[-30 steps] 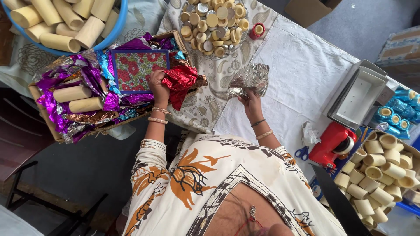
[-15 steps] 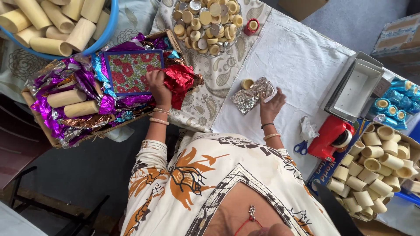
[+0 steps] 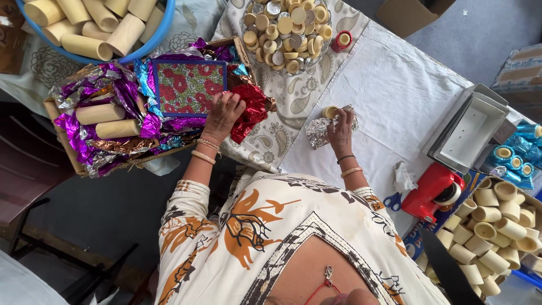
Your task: The person wraps small cylindrical candle-like objects in shiny metallic foil sheets. They fold the foil around the object, use a tape dispenser to secure the wrapping, and then place the finished item on the table. The process is repeated with different colored foils.
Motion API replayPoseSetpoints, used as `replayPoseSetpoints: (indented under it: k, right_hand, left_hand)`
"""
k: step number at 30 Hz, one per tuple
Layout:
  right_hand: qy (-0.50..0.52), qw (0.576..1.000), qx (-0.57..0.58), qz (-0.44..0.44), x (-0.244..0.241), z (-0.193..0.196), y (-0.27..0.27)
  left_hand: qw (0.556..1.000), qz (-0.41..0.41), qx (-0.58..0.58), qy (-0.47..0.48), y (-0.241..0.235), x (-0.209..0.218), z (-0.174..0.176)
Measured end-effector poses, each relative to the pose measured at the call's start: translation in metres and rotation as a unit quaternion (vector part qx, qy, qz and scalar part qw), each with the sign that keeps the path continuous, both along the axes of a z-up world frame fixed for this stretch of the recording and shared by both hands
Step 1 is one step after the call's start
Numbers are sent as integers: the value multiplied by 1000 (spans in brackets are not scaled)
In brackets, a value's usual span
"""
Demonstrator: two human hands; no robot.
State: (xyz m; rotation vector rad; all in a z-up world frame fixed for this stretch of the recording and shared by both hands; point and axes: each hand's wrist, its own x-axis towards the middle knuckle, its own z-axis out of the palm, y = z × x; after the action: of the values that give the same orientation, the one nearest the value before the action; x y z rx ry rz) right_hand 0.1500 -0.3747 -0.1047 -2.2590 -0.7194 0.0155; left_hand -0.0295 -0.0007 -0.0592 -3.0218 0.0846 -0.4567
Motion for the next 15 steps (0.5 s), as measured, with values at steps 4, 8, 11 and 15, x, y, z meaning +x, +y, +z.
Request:
replayPoseSetpoints:
  k: [4, 8, 11, 15]
  right_hand:
    - [0, 999, -31, -22, -1, 8, -1]
    - [57, 997, -24, -47, -2, 22, 2]
    - [51, 998, -24, -41, -3, 20, 1]
    - [62, 997, -26, -42, -5, 18, 2]
  left_hand:
    - [993, -47, -91, 57, -5, -1, 55]
    - [977, 1, -154, 145, -19, 7, 97]
    - [985, 10, -82, 151, -21, 5, 35]
    - [989, 39, -63, 128, -33, 5, -15]
